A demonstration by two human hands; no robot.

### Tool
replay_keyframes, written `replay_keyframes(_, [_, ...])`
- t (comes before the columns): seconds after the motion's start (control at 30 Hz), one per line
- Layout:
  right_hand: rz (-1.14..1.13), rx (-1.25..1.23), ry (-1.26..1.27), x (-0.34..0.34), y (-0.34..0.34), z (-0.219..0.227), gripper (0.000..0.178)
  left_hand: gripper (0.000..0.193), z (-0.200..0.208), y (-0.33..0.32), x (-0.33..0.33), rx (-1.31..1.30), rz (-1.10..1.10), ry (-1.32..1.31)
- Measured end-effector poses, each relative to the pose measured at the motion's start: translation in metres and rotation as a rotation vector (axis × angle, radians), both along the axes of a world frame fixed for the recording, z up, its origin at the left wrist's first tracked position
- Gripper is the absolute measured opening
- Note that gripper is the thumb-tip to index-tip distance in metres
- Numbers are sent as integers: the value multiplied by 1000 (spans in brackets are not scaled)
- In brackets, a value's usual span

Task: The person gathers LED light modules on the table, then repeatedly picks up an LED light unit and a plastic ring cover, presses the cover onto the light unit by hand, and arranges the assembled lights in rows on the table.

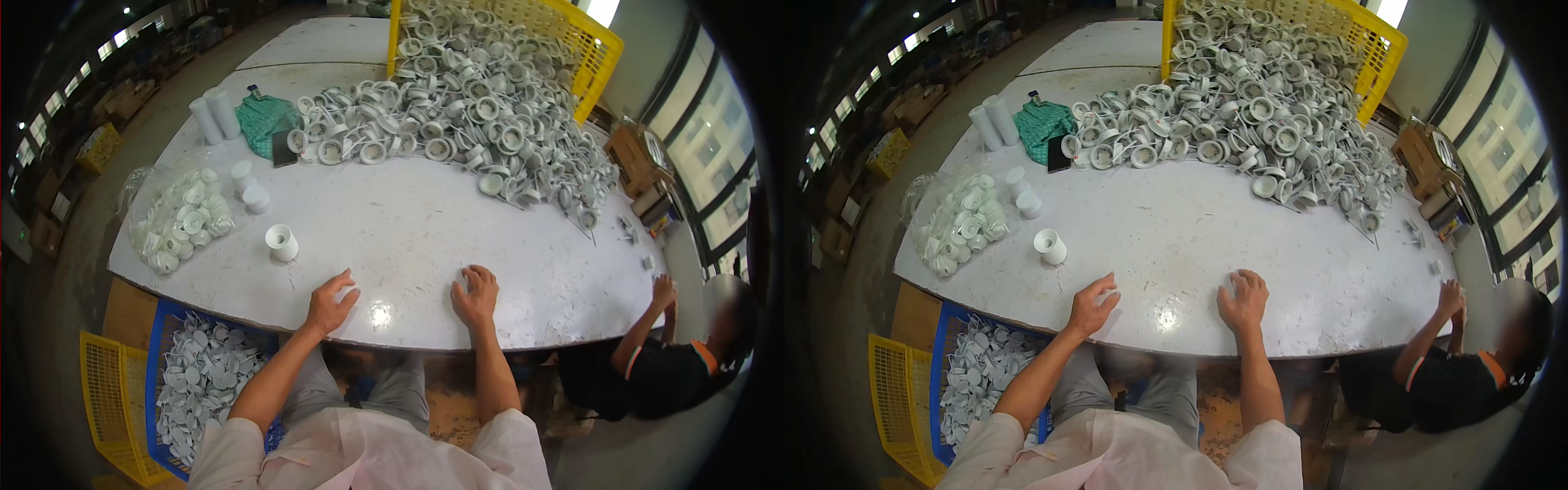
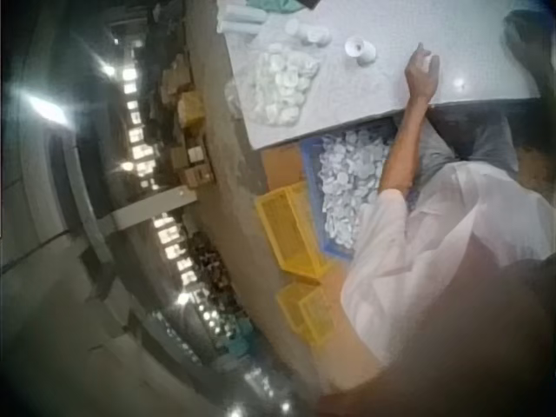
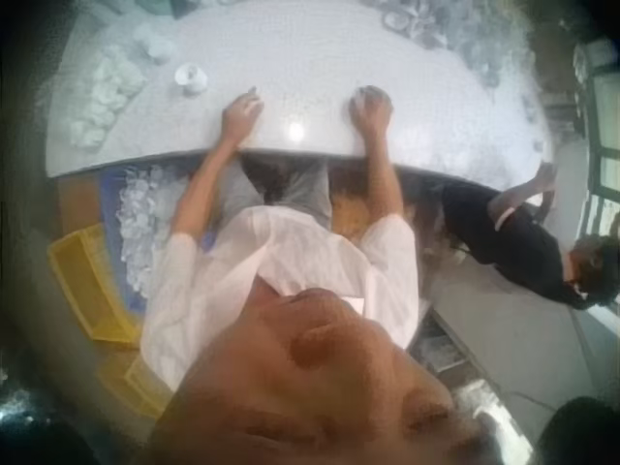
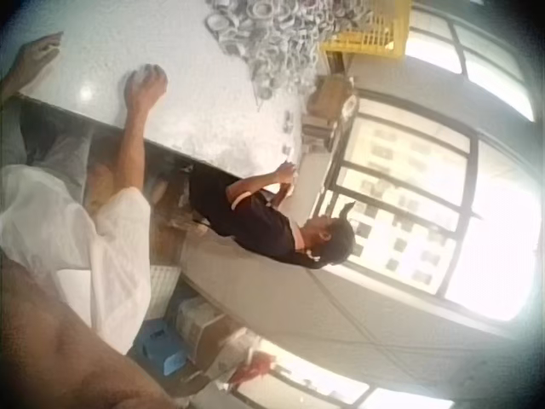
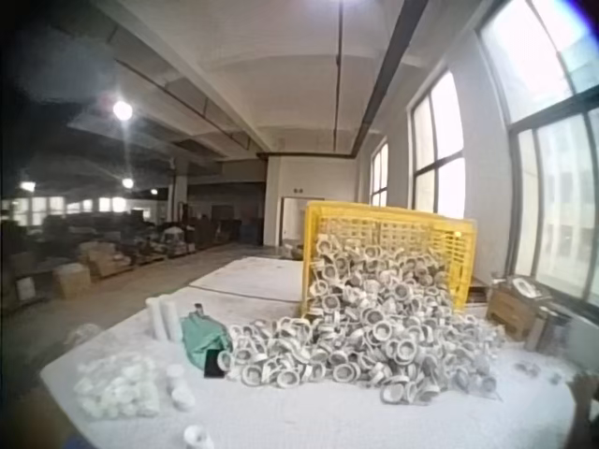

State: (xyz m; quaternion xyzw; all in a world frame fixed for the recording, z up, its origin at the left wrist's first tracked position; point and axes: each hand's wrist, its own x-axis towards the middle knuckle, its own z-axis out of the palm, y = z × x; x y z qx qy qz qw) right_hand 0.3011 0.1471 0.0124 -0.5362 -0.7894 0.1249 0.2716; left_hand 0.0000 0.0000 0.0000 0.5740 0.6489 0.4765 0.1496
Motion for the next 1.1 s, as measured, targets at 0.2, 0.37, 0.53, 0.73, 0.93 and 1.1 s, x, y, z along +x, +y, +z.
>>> replay_keyframes(0.2, [63,-215,532,3,55,-5,40,34,93,115,-31,167,53,-306])
replay_keyframes(0.37, [188,151,377,-8,176,53,43,44,156,248,-103,117,78,-67])
replay_keyframes(0.53, [267,248,295,-58,314,151,43,57,167,358,-181,14,163,95])
replay_keyframes(0.73, [427,282,63,-174,441,203,59,51,149,439,-271,-196,169,77])
replay_keyframes(0.93, [385,97,-179,-220,531,214,60,56,121,489,-290,-147,180,164])
replay_keyframes(1.1, [521,-94,-276,-250,587,171,57,81,99,508,-312,-385,182,284])
